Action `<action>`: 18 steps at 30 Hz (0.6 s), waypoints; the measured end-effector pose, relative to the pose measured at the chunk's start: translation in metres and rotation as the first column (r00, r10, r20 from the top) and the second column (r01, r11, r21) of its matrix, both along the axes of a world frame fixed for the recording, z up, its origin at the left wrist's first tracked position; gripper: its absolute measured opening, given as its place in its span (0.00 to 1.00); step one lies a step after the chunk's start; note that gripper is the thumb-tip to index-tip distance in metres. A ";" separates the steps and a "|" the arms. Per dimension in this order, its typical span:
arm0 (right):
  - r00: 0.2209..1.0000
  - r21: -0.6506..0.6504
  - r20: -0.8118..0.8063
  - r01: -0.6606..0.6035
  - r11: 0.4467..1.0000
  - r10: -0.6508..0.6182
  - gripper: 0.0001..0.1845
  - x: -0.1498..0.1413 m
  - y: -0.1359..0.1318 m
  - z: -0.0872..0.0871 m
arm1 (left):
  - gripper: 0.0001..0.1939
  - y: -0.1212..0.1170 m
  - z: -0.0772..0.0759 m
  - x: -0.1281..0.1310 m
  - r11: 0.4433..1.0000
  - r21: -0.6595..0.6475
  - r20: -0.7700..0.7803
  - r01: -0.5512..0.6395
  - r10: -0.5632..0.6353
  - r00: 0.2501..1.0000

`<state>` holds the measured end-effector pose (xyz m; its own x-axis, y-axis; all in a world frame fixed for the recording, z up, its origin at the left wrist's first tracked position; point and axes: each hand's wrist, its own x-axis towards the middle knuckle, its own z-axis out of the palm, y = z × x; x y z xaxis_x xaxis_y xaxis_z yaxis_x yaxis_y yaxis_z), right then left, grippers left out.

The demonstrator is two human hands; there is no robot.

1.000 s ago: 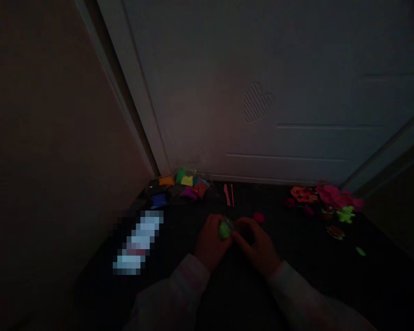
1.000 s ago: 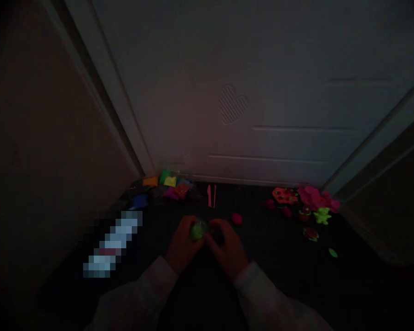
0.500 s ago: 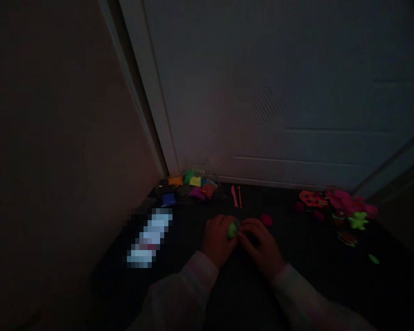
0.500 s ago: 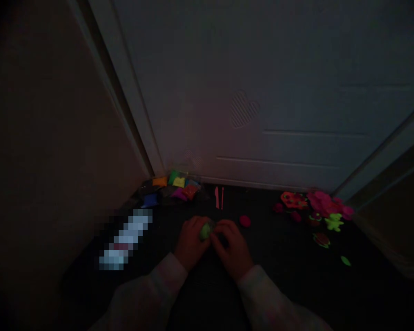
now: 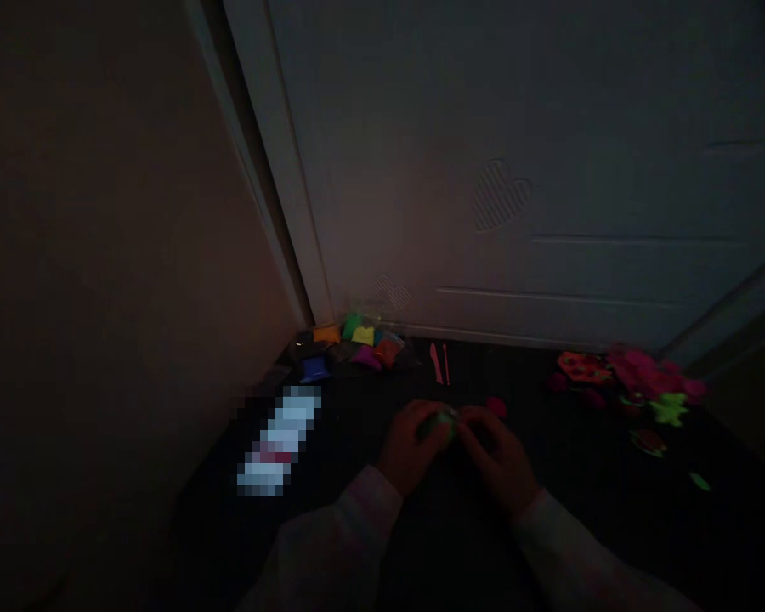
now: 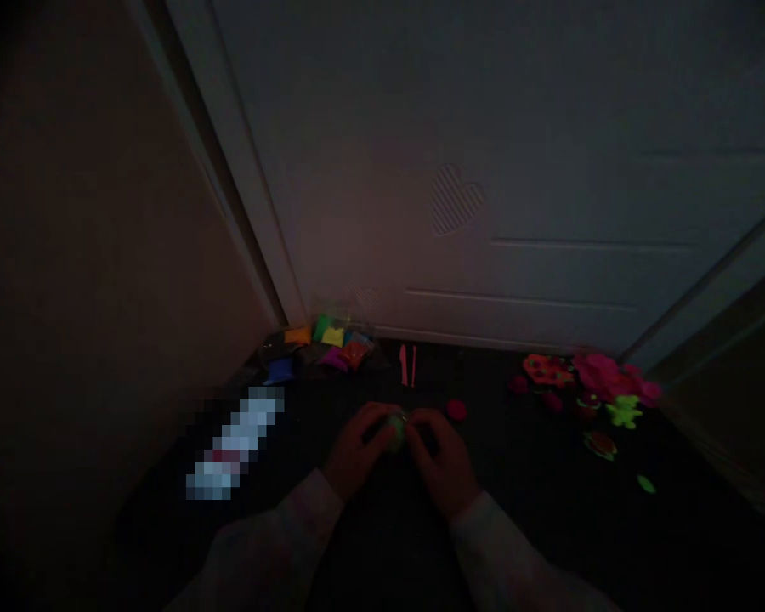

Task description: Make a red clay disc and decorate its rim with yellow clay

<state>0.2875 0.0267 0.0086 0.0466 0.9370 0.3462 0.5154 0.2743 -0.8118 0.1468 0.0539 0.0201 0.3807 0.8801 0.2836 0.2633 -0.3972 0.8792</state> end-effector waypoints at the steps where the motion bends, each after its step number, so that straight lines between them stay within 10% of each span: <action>1: 1.000 -0.019 -0.020 -0.003 1.000 0.002 0.07 0.000 0.000 0.001 | 0.12 0.001 0.001 0.000 0.999 -0.041 0.039 -0.001 0.002 0.999; 18: 0.996 -0.100 -0.068 -0.073 0.992 0.066 0.06 -0.005 -0.004 0.011 | 0.11 0.010 0.005 -0.004 0.947 -0.318 0.066 -0.045 0.070 0.995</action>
<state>0.2825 0.0226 0.0196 -0.0006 0.9691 0.2467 0.4439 0.2213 -0.8683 0.1432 0.0638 0.0253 0.3153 0.9489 0.0131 0.2056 -0.0818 0.9752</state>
